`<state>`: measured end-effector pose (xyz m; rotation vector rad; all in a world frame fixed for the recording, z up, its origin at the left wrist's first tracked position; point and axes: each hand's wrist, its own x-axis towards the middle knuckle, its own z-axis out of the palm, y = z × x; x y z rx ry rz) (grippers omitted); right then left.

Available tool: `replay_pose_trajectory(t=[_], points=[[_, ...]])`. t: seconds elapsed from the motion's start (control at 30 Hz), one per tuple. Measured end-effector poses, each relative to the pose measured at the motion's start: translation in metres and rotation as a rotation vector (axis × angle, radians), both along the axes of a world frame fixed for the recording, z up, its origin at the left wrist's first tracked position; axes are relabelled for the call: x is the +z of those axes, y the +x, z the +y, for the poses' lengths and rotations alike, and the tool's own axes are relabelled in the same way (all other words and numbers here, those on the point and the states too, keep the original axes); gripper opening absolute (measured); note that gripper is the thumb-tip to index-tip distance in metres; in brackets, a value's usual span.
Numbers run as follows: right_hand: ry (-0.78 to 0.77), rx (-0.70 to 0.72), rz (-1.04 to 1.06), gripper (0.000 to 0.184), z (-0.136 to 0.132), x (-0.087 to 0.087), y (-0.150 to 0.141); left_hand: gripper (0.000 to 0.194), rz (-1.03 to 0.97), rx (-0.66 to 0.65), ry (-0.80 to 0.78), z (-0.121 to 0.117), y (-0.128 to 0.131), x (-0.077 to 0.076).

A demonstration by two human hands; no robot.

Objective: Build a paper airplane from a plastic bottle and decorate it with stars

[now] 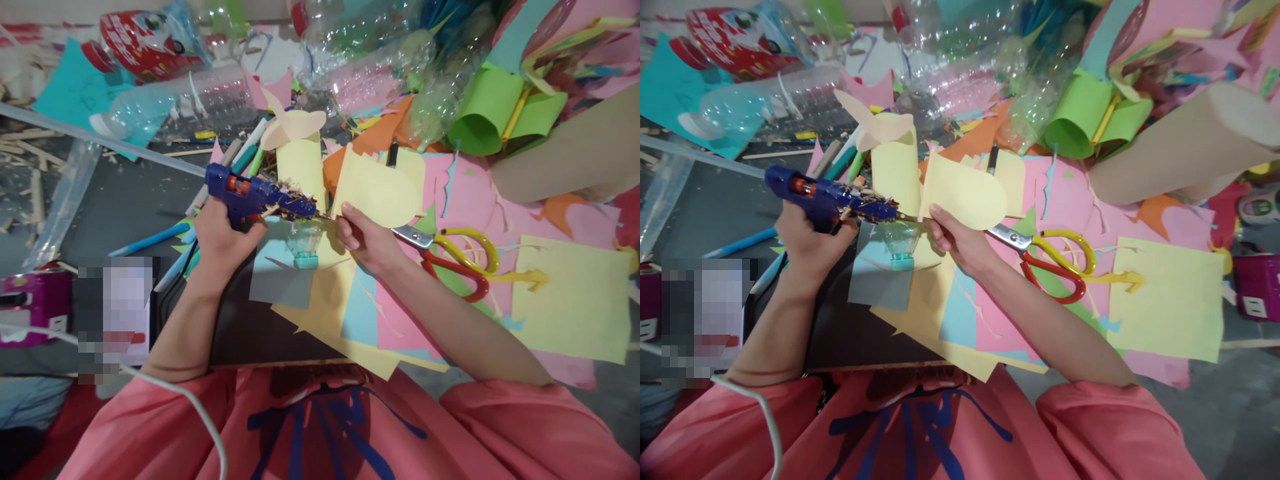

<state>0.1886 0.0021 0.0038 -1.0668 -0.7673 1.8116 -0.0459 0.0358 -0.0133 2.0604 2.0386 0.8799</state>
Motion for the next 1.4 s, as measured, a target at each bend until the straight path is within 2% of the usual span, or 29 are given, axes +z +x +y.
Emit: replay_pose_trajectory(t=[0.13, 0.93, 1.1, 1.4], points=[[0.006, 0.015, 0.011, 0.066, 0.000, 0.000, 0.001, 0.039, -0.022, -0.020, -0.013, 0.001, 0.000, 0.001], [0.006, 0.007, 0.023, 0.063, -0.002, 0.003, -0.001, 0.031, -0.004, 0.012, -0.006, 0.005, -0.007, -0.007], [-0.013, 0.051, -0.001, 0.067, -0.003, 0.003, -0.001, 0.030, 0.009, 0.019, 0.033, 0.005, -0.009, -0.009], [0.027, 0.128, 0.018, 0.065, -0.004, -0.001, 0.003, 0.028, -0.014, 0.031, 0.004, 0.004, -0.009, -0.008]])
